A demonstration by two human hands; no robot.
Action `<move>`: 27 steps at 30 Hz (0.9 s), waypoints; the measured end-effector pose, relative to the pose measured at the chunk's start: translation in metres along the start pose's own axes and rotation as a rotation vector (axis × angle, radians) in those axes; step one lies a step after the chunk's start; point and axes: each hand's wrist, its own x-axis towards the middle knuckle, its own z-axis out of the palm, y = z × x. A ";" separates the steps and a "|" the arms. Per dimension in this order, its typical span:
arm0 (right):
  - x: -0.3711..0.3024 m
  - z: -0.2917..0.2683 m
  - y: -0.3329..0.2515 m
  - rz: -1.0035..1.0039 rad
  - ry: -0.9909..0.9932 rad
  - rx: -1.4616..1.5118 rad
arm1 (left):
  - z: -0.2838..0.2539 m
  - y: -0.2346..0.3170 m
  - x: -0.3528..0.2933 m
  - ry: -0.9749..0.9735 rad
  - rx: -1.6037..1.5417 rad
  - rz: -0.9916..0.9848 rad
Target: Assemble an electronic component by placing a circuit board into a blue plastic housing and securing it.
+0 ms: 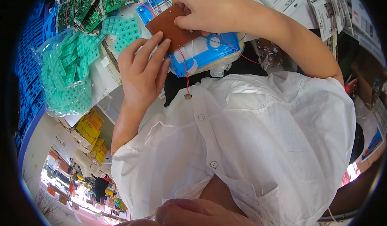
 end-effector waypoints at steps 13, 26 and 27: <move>-0.055 0.040 0.003 -0.529 0.240 -0.554 | -0.009 0.002 0.008 -0.072 0.056 0.016; -0.041 -0.021 -0.002 -0.723 0.391 -0.184 | -0.016 -0.090 0.158 -0.059 -0.069 -0.344; -0.041 -0.033 -0.006 -0.728 0.464 -0.091 | 0.000 -0.116 0.168 -0.147 0.095 -0.426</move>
